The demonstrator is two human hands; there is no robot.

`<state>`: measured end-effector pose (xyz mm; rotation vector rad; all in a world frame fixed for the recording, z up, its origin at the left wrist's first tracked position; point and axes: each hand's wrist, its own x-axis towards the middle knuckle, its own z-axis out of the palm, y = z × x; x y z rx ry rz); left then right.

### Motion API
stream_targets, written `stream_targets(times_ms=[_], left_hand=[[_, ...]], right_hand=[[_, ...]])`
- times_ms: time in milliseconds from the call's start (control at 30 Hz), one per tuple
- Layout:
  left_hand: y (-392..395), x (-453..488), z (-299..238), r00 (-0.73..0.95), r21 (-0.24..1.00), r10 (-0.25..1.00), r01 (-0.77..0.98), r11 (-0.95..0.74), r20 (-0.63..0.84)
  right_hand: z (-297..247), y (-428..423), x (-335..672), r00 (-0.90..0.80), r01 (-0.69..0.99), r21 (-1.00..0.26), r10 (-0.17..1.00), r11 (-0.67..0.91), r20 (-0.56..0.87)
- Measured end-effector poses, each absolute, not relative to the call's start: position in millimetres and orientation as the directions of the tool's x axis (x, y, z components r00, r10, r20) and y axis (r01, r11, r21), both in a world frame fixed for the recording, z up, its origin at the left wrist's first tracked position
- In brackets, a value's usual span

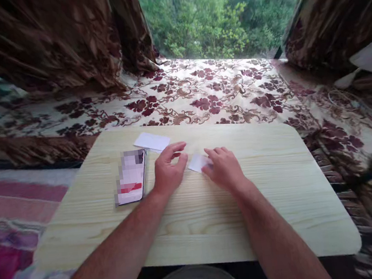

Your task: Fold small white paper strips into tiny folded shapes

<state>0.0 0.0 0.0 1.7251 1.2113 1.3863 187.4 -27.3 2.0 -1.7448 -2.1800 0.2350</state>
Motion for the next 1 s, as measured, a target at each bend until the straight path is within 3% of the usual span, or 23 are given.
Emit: stream_targets(times_ms=[400, 567, 633, 767, 867, 1000], left_hand=[[-2.5, 7.2, -2.3, 0.006, 0.957, 0.973, 0.182, -0.226, 0.229], [-0.2, 9.0, -1.5, 0.06, 0.998, 0.996, -0.004, -0.066, 0.066], [0.9, 8.6, 1.4, 0.084, 0.992, 0.996, -0.123, 0.025, -0.015], [0.4, 7.1, 8.4, 0.157, 0.938, 0.981, -0.308, 0.158, -0.114], [-2.3, 7.3, 10.0, 0.241, 0.947, 0.965, -0.271, 0.17, -0.105], [-4.5, 8.1, 7.6, 0.172, 0.974, 0.984, -0.208, 0.086, -0.051]], right_hand=[[8.4, -31.6, 187.8, -0.145, 0.857, -0.476, 0.979, 0.195, 0.141], [12.6, -32.1, 185.6, 0.073, 0.533, -0.845, 0.994, 0.031, 0.082], [14.3, -31.5, 185.4, 0.154, 0.391, -0.921, 0.986, -0.005, 0.06], [16.5, -29.7, 185.4, 0.294, 0.166, -0.986, 0.954, 0.009, 0.058], [17.0, -29.9, 182.9, 0.317, 0.064, -0.997, 0.947, 0.042, 0.06], [17.9, -32.9, 177.9, 0.23, 0.059, -0.998, 0.973, 0.018, 0.031]])
